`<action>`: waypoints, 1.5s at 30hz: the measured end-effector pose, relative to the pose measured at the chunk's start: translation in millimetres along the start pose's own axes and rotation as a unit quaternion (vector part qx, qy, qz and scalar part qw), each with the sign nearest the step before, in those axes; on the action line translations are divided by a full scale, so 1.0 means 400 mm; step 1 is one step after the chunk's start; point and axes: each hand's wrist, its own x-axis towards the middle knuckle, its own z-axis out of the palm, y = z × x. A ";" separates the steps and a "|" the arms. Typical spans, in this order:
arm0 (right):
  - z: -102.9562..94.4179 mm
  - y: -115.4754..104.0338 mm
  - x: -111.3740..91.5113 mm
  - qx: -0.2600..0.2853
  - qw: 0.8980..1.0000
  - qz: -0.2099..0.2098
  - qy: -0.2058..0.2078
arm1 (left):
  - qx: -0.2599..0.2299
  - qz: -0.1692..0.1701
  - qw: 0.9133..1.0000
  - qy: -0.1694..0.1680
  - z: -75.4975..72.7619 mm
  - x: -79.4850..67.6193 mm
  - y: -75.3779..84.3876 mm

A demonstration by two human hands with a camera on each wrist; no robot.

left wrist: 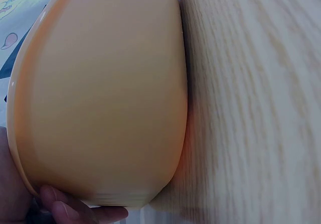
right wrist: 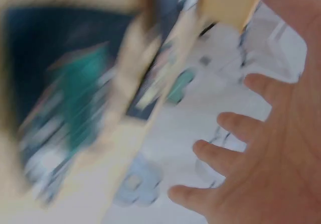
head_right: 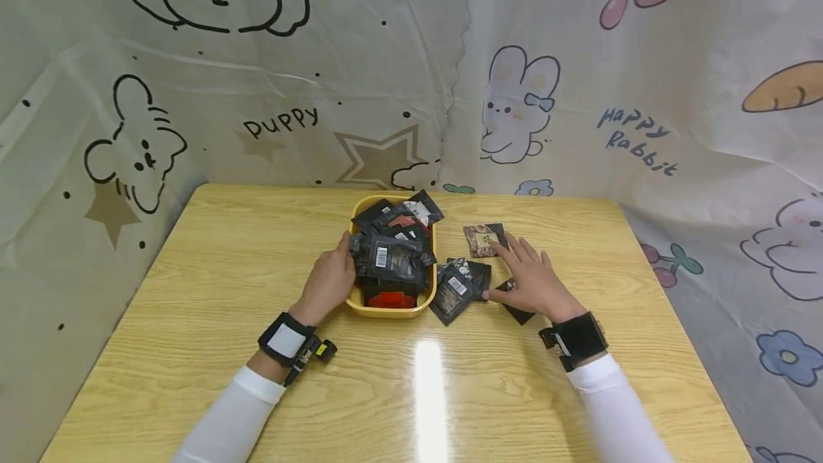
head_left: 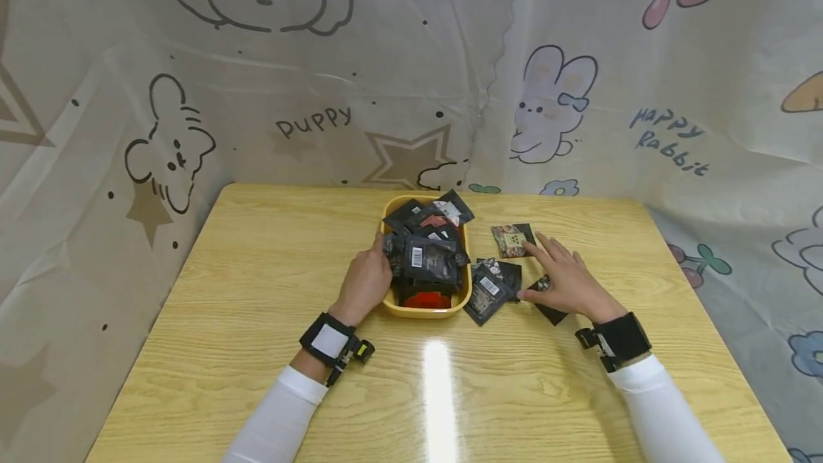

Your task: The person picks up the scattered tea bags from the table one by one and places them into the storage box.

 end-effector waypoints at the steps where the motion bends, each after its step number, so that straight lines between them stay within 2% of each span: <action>1: 0.006 0.015 -0.016 0.002 1.000 0.002 -0.009 | 0.001 0.000 1.000 0.000 -0.001 -0.001 -0.001; 4: 0.024 0.041 -0.055 0.014 0.999 0.006 -0.033 | 0.006 0.000 1.000 0.004 -0.005 0.000 -0.005; 9: 0.046 0.049 -0.095 0.042 0.997 0.014 -0.060 | 0.009 -0.003 1.000 0.007 -0.006 0.002 -0.012; 14: 0.055 0.049 -0.110 0.042 0.997 0.010 -0.059 | 0.009 -0.007 1.000 0.003 -0.006 0.002 -0.008; 21: 0.052 0.045 -0.114 0.008 0.999 -0.014 -0.047 | 0.015 -0.001 1.000 0.008 -0.007 0.005 -0.005; 28: 0.061 0.044 -0.112 -0.039 0.999 -0.032 0.016 | 0.013 -0.007 1.000 -0.001 -0.003 -0.005 -0.005; 34: 0.055 0.043 -0.108 -0.025 0.997 -0.034 0.072 | 0.011 -0.010 1.000 0.001 0.001 -0.006 -0.001; 40: 0.000 0.028 -0.071 -0.023 0.988 -0.041 0.149 | 0.016 -0.010 1.000 -0.004 0.001 -0.002 0.004; 45: -0.059 -0.028 0.006 -0.008 0.973 -0.094 0.209 | 0.011 -0.008 1.000 -0.001 0.004 -0.002 0.004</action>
